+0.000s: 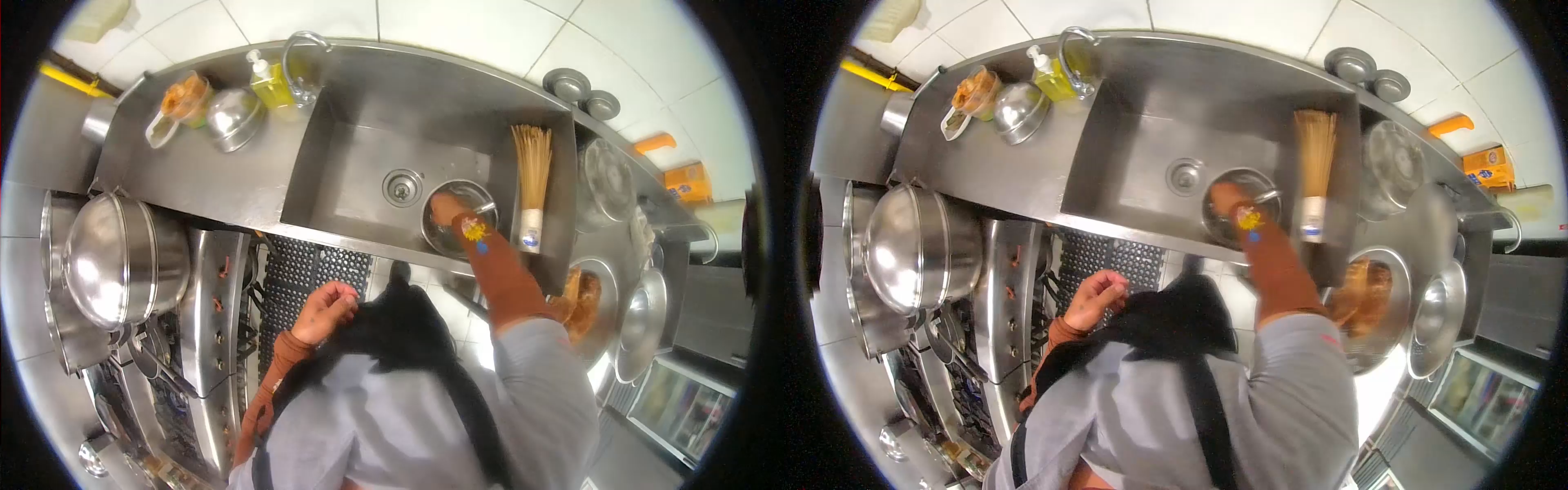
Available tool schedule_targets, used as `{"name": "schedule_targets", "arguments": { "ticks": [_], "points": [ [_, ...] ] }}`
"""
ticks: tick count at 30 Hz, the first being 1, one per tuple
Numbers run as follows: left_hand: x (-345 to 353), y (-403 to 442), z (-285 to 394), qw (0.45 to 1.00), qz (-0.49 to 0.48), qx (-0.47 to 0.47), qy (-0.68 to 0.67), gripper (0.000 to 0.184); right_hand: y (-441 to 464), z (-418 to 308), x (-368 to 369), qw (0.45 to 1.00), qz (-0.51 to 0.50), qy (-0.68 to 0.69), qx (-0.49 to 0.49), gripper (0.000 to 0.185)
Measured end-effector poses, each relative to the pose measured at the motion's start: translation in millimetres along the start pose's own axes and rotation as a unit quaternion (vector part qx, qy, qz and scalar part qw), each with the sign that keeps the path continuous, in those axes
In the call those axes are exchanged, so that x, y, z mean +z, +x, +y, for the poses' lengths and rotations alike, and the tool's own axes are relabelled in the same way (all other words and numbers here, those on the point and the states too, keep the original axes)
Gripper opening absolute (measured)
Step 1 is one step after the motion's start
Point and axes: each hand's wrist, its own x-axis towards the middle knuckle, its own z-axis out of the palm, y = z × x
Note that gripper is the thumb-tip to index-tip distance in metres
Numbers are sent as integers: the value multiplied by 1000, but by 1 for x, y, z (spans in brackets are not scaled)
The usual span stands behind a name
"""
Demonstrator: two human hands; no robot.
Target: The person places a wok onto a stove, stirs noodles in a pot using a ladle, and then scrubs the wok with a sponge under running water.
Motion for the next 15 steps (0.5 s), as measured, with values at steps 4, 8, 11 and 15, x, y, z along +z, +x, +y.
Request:
{"name": "schedule_targets", "arguments": {
  "ticks": [4, 8, 11, 15],
  "points": [
    [6, 20, 11, 1000, 13, -11, 12, 15, -29, 28, -34, 981, 93, 166, -20, 42],
    [-1, 43, 6, 1000, -12, 7, 2, 16, -55, 45, -40, 939, 184, 287, -47, 29],
    [4, 57, 16, 999, -34, 5, 30, 16, -50, 54, -19, 919, 271, 287, 5, 24],
    [9, 73, 19, 996, -78, 12, 34, 16, -80, 24, -27, 920, 319, 199, 109, 21]
  ]
}}
